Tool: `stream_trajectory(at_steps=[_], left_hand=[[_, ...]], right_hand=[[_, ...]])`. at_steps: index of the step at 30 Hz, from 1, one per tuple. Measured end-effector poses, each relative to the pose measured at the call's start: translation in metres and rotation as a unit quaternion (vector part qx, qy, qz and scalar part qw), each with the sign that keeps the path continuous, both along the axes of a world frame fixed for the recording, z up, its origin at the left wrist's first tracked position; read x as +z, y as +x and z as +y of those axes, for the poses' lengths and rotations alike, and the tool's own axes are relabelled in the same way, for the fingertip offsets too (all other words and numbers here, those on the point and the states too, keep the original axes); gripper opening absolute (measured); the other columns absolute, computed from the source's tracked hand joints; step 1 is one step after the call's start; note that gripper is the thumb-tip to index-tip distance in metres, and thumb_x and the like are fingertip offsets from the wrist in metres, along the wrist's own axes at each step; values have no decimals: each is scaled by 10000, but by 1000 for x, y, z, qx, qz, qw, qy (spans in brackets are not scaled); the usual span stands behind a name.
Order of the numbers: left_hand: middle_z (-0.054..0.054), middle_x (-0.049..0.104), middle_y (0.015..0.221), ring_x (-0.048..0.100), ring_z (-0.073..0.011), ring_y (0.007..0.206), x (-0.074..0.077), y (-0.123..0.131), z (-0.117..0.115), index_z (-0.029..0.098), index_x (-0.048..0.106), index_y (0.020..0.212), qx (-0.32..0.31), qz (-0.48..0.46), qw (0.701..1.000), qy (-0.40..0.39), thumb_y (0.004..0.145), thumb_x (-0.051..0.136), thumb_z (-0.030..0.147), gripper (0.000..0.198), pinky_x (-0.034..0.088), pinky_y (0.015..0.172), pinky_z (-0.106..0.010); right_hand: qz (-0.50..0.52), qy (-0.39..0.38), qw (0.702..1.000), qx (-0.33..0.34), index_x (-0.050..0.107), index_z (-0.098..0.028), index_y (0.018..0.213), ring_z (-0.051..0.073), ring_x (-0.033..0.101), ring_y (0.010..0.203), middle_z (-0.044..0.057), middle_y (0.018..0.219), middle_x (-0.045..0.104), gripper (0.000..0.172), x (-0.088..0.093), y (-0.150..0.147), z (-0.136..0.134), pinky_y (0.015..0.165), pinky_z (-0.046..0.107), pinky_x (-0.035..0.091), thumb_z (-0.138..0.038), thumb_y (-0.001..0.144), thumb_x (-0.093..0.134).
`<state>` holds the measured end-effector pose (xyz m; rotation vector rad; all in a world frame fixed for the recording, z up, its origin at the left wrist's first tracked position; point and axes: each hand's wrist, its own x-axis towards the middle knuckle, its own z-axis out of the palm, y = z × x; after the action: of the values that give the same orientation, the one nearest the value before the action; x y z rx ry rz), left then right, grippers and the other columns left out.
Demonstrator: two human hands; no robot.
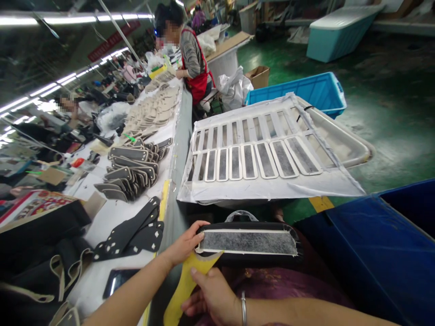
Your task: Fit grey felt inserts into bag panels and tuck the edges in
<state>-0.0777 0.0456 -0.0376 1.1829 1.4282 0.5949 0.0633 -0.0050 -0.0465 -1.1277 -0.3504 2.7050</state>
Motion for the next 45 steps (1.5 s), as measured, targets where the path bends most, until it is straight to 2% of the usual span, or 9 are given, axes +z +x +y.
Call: stream_trajectory(at_steps=[5,8,13,16,21,26,32,41,45], left_hand=[[-28,543,1003,515,-155,879,-3,-12,0,205,462,1190,-6,-104,993,-53,843,535,390,400,402,814,-278],[-42,562,1025,540,-158,859,-8,-12,-2,203,477,1199,22,-168,983,-76,801,603,401,462,417,784,-278],[-55,581,1038,549,-160,851,-17,-3,-6,191,502,1186,79,-211,973,-51,784,629,386,464,421,774,-272],[-50,583,1017,539,-151,838,-16,1,-6,187,502,1180,85,-195,976,-39,800,608,370,435,419,758,-258],[-30,575,970,526,-145,819,-11,3,-2,188,515,1153,67,-136,988,-24,815,578,365,386,417,737,-244],[-34,570,974,523,-150,814,-13,6,-4,192,497,1158,83,-118,989,-16,839,533,362,363,418,724,-247],[-15,557,955,506,-144,814,-13,11,-7,210,488,1155,98,-89,991,-8,853,499,338,329,406,723,-238],[-14,546,933,488,-150,796,-11,21,-7,206,489,1136,118,-20,993,3,856,455,333,309,397,713,-240],[-12,545,915,480,-148,777,-12,25,-8,201,484,1129,134,-9,991,3,858,440,318,299,393,690,-237]], right_hand=[[19,-29,999,-16,401,-95,1025,147,623,515,127,825,642,406,-5,-2,-4,422,185,472,-411,819,549],[22,-59,998,-26,385,-103,1041,161,636,538,123,807,641,304,-7,-9,-7,439,193,487,-355,891,465],[4,-73,997,-33,369,-117,1065,154,645,561,106,816,645,222,-5,-15,-7,469,192,501,-287,928,408],[14,-57,998,-33,365,-125,1073,155,647,566,100,820,652,250,-5,-13,-6,480,194,504,-288,903,448],[53,-27,997,-43,399,-131,1061,161,646,571,93,834,657,462,-9,-7,-3,487,196,500,-391,755,627],[63,-30,997,-43,423,-143,1025,169,644,570,94,837,654,557,-12,-5,-3,479,202,495,-464,657,691],[49,-42,997,-37,424,-126,1015,163,635,544,100,800,647,493,-9,0,-3,458,195,490,-421,698,660],[50,-48,997,-43,425,-122,1013,149,630,526,104,850,642,377,-8,8,-2,441,189,487,-353,765,589],[46,-46,997,-39,419,-132,1020,141,626,522,93,846,642,402,-9,11,-1,428,177,478,-364,749,604]])
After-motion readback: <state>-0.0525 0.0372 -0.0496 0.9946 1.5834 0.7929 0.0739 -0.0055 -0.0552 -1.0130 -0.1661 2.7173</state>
